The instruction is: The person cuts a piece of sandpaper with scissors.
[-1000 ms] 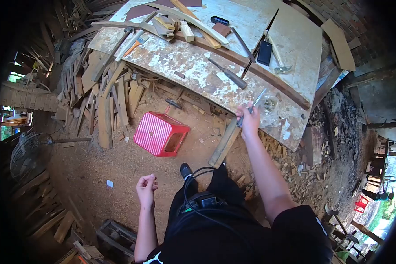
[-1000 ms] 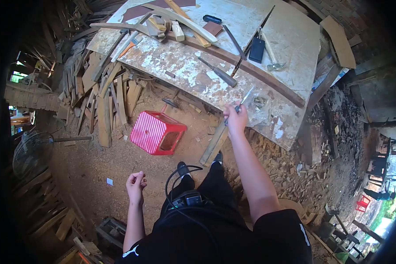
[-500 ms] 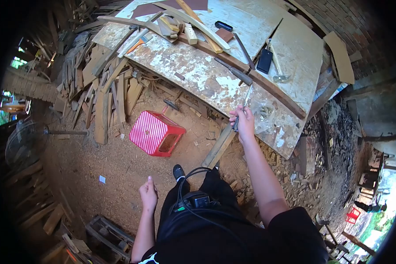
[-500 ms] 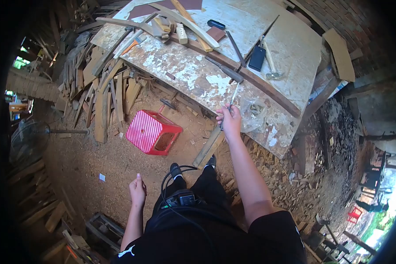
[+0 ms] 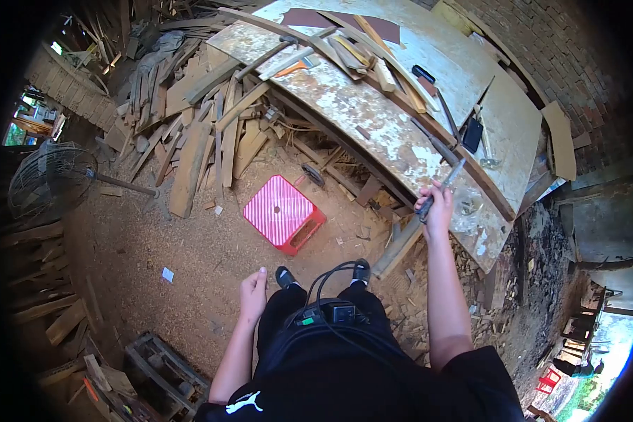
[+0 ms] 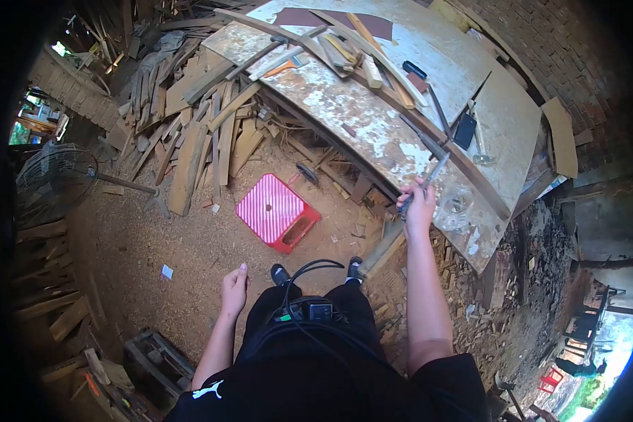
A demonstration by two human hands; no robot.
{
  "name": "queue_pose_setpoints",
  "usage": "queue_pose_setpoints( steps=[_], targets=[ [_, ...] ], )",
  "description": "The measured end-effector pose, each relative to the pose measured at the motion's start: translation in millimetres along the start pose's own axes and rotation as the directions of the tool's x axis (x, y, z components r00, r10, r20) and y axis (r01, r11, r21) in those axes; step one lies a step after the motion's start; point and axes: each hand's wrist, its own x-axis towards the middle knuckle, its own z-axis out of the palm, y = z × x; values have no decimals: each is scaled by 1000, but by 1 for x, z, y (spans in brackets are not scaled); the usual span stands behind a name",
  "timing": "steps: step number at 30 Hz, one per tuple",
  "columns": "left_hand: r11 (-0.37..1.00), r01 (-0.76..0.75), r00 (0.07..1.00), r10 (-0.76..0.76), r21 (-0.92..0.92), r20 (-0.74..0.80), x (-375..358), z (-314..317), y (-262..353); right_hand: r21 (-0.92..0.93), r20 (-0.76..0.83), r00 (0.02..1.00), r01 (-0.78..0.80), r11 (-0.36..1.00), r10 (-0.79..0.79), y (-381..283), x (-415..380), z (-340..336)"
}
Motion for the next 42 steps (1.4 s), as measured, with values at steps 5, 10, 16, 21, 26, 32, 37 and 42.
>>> queue_pose_setpoints(
  steps=[5, 10, 16, 21, 26, 32, 37, 42],
  targets=[
    [999, -34, 999, 34, -21, -9, 39, -86, -28, -29, 29, 999, 36, 999, -35, -8, -35, 48],
    [996, -28, 999, 26, 86, 28, 87, -140, -27, -79, -56, 990, 128, 989, -133, -37, -26, 90],
    [983, -38, 996, 22, 181, 89, 173, -142, 0, -288, -12, 941, 320, 902, -338, -89, 89, 126],
    [958, -46, 999, 43, 283, 17, 230, -128, 42, -466, 10, 952, 275, 841, -306, -128, 280, 185],
    [798, 239, 971, -194, 553, -140, 261, -105, 55, -646, 19, 963, 216, 732, -267, -89, 554, 248],
    [718, 247, 934, -355, 651, 38, 271, -48, 79, -895, -170, 947, -32, 445, -274, -58, 725, 342],
    [774, 383, 902, -430, 504, -25, 290, -17, 115, -907, -342, 930, -289, 307, -137, -58, 766, 393],
    [792, 380, 918, -387, 478, -88, 295, 0, 125, -883, -379, 924, -376, 279, 44, -73, 779, 399]
  ],
)
